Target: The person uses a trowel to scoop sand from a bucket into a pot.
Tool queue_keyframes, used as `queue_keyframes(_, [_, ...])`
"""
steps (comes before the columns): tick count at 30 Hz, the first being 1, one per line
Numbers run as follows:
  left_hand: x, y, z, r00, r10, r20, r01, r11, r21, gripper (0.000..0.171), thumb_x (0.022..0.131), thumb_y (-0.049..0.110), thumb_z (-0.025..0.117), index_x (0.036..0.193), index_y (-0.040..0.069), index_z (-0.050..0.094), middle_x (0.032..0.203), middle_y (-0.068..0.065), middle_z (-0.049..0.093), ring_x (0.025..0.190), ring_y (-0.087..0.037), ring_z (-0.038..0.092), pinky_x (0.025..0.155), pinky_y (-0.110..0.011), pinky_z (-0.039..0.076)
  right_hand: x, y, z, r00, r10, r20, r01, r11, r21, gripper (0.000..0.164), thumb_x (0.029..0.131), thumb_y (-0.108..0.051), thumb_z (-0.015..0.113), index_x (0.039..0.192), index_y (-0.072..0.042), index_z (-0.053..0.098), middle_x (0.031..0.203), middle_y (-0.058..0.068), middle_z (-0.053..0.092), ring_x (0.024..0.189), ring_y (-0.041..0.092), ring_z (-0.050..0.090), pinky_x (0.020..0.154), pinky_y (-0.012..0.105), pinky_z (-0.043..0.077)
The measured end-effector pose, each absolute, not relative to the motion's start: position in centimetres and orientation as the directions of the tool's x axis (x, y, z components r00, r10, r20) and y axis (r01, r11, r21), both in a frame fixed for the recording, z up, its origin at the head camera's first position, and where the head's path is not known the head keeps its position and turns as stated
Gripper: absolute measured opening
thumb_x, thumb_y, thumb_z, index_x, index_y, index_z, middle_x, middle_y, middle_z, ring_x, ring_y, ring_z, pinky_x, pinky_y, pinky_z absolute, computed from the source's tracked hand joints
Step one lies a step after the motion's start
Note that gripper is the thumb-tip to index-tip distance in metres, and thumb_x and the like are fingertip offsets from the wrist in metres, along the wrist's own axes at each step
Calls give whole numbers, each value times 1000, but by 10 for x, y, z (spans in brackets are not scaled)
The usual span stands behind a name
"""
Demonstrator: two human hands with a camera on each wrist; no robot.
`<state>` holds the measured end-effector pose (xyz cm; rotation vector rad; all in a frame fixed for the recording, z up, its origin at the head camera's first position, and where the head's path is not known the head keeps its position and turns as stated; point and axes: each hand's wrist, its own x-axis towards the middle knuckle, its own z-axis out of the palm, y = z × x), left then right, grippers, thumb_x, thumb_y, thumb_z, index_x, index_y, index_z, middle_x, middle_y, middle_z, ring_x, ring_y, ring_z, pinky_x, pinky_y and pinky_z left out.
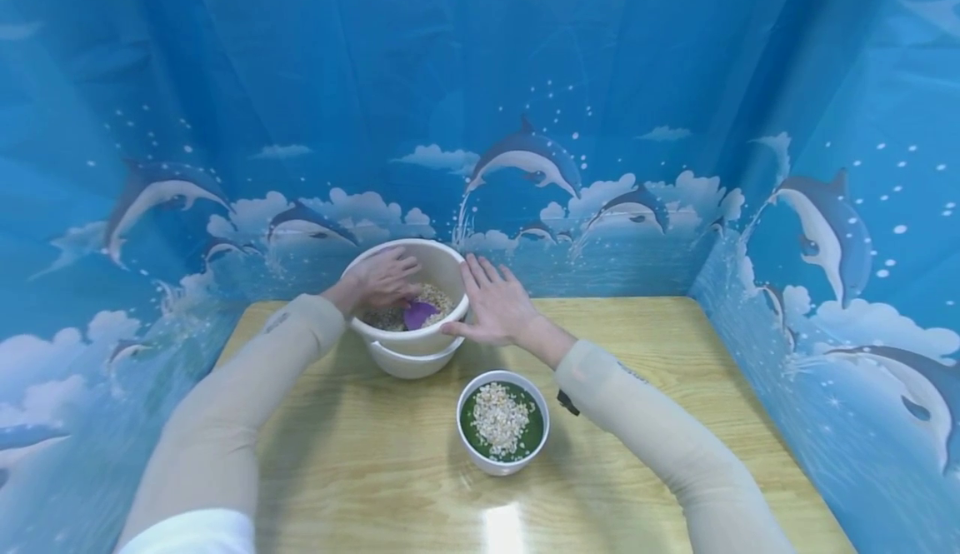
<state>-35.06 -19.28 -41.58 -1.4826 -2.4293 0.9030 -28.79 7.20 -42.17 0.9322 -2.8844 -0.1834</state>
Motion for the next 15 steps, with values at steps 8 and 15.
queue_keyframes(8, [-350,-194,-415,-502,844,-190,768,334,-546,35,101,53,60,120,24,66,127,-14,69,123,-33,60,111,-54,47,-288,72,-422,-807,-587,63,-575,806,144,120,92,-91,29,168,0,11,176,22,18,162,40,27,127,59,31])
queue_keyframes(15, [-349,-196,-416,-487,855,-177,781,336,-526,36,101,55,61,116,22,65,116,-12,68,113,-30,60,104,-52,49,-287,72,-421,-806,-589,67,-574,803,158,120,92,-91,29,168,0,11,176,22,19,161,41,29,127,59,32])
